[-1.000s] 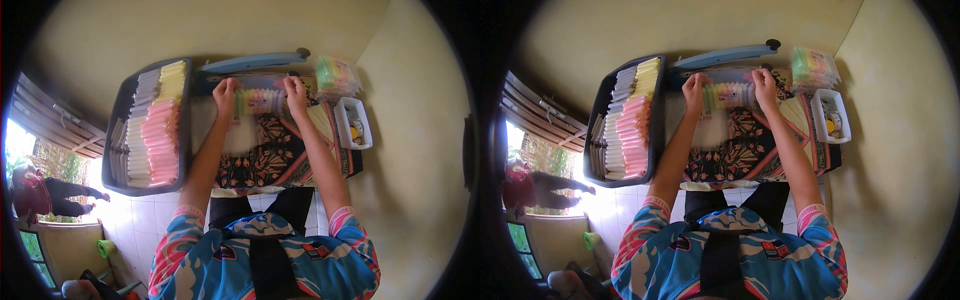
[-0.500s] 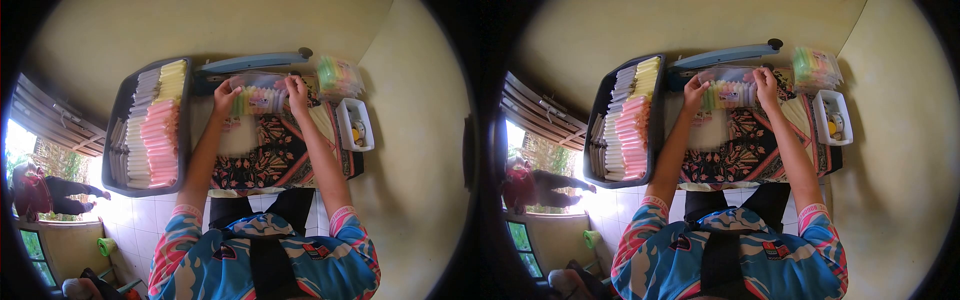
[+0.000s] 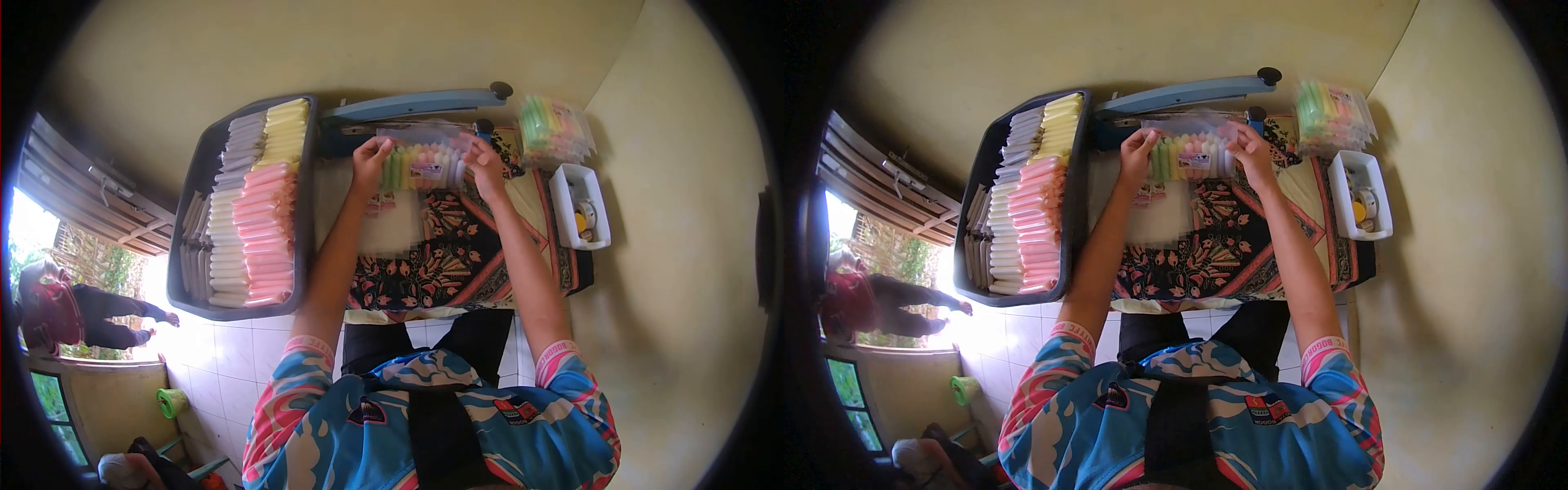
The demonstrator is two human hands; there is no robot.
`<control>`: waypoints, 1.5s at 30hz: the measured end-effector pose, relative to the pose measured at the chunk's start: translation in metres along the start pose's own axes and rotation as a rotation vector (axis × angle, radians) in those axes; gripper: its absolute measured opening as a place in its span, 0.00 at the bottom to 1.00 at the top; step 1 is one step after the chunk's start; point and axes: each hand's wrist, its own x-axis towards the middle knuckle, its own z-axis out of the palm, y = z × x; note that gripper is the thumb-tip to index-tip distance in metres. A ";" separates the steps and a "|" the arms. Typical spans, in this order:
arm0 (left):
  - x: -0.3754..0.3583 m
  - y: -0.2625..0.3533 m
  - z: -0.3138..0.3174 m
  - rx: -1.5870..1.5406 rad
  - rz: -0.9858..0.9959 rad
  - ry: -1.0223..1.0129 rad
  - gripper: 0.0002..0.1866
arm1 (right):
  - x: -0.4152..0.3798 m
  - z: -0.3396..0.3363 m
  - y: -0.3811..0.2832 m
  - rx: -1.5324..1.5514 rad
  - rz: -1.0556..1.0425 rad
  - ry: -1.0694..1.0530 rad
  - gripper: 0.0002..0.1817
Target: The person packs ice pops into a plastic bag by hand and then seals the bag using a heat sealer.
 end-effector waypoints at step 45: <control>-0.012 0.075 0.034 0.364 -0.131 -0.061 0.09 | -0.018 -0.028 -0.065 -0.321 0.021 0.084 0.09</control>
